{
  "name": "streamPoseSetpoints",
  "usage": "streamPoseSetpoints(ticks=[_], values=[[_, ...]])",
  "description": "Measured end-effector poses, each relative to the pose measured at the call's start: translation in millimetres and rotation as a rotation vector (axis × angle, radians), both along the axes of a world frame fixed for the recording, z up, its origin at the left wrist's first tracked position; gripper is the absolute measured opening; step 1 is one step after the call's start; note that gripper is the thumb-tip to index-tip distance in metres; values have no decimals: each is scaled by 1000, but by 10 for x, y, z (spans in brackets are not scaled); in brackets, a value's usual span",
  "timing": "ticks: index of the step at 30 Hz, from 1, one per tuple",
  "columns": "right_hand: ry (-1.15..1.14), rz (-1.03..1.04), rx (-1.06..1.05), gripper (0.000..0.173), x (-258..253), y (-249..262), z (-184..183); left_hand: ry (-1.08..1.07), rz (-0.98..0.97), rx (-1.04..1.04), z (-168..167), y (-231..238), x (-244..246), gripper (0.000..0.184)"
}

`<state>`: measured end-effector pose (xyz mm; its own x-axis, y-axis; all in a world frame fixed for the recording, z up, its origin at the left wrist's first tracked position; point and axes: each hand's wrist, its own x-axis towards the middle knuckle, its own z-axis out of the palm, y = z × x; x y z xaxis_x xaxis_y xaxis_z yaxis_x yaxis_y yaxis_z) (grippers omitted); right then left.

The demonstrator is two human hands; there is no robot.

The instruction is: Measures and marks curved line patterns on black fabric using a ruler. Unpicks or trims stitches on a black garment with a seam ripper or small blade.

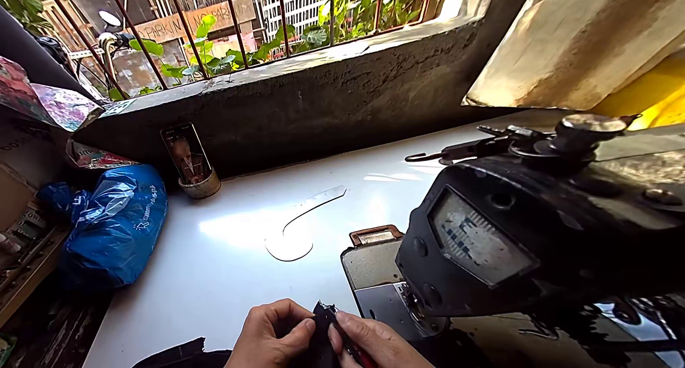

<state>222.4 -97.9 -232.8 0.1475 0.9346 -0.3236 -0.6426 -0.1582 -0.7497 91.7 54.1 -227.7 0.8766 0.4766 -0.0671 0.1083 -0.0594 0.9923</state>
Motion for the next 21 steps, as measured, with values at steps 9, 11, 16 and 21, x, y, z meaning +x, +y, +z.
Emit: streamPoseSetpoints(ticks=[9,11,16,21], values=[[10,67,27,43,85,-5,26,40,54,-167,42,11,10,14],[-20,93,32,42,97,-1,23,33,44,-190,34,20,5,15],[-42,158,50,40,153,4,-19,18,8,-202,22,24,3,18],[-70,211,46,40,177,10,-15,15,46,-207,32,1,-4,19]])
